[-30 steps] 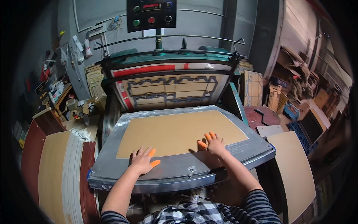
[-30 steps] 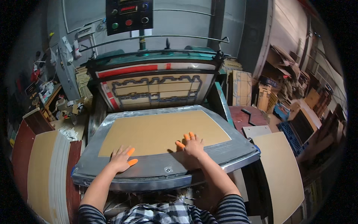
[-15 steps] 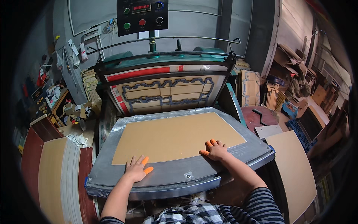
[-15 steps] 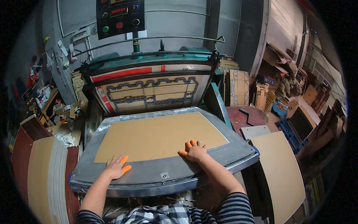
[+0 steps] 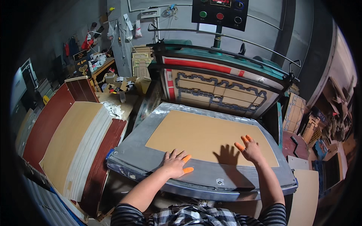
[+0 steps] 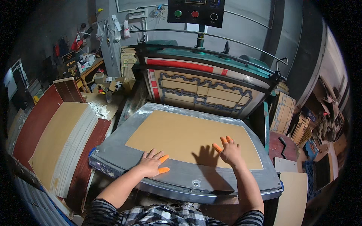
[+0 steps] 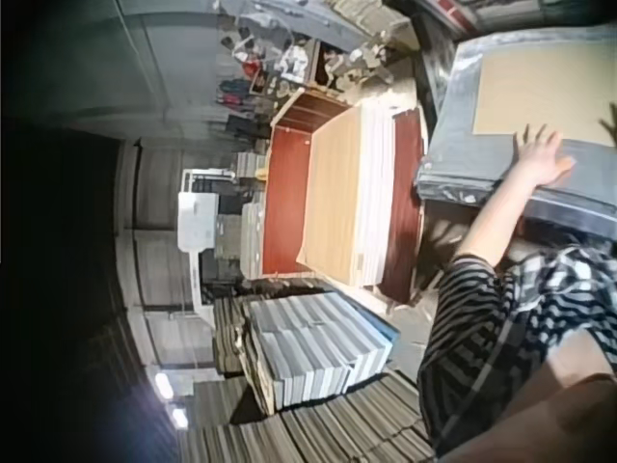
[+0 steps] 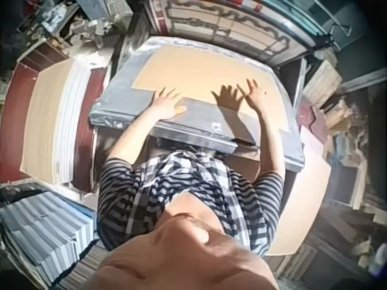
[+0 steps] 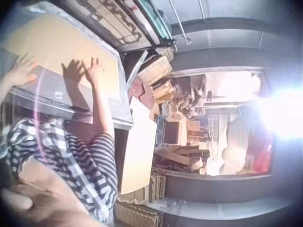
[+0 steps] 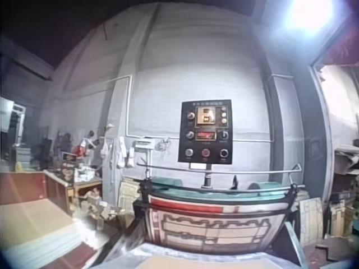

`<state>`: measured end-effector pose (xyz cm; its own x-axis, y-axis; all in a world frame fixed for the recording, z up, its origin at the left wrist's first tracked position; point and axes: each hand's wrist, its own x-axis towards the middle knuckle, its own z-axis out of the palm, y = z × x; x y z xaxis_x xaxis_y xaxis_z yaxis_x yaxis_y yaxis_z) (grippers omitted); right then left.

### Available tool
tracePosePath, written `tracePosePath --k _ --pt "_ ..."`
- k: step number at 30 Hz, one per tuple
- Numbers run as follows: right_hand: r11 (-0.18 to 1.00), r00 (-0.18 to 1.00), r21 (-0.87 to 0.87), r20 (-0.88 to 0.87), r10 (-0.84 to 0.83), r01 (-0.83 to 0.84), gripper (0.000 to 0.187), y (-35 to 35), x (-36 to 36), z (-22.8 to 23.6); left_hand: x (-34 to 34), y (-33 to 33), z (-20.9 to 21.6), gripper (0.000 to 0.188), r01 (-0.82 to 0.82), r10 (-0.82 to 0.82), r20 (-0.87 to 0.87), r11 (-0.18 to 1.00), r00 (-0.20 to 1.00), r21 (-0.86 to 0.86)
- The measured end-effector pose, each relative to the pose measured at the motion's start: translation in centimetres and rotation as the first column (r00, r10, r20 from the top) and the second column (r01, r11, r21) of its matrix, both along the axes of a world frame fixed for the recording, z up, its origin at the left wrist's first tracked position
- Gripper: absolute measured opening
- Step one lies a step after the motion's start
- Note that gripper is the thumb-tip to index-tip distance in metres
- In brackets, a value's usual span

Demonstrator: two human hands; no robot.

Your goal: The person repeatedly picks up sheets of cardboard from a stack, places them on a hydraulic guillotine cutter, aligns them, and operates the machine to cut them. The cut pieces are then stacked on a nearby table.

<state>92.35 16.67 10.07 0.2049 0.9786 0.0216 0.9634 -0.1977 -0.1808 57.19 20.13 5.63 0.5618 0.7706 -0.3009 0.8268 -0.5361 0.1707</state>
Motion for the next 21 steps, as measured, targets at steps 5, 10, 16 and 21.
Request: tracePosePath --k 5,10,16,21 --pt "0.972 0.993 0.208 -0.012 0.118 -0.113 0.067 4.5 -2.5 6.7 -0.1 -0.6 0.6 0.075 -0.035 0.035 0.008 0.999 0.999 0.000" --pt "0.826 0.981 0.531 0.073 0.178 -0.189 0.058 8.9 -1.8 14.0 0.7 -0.3 0.2 0.074 0.008 -0.012 0.054 0.998 0.998 0.061" --pt "0.593 0.978 0.783 0.202 0.041 -0.187 0.065 16.4 -3.6 24.9 -0.5 -0.2 -0.4 0.078 -0.059 0.059 0.015 0.998 0.998 0.038" --pt "0.687 0.955 0.724 0.243 -0.172 -0.060 0.043 19.9 -4.1 30.5 -0.2 0.4 -1.5 0.078 -0.003 0.001 0.023 0.994 1.000 0.113"
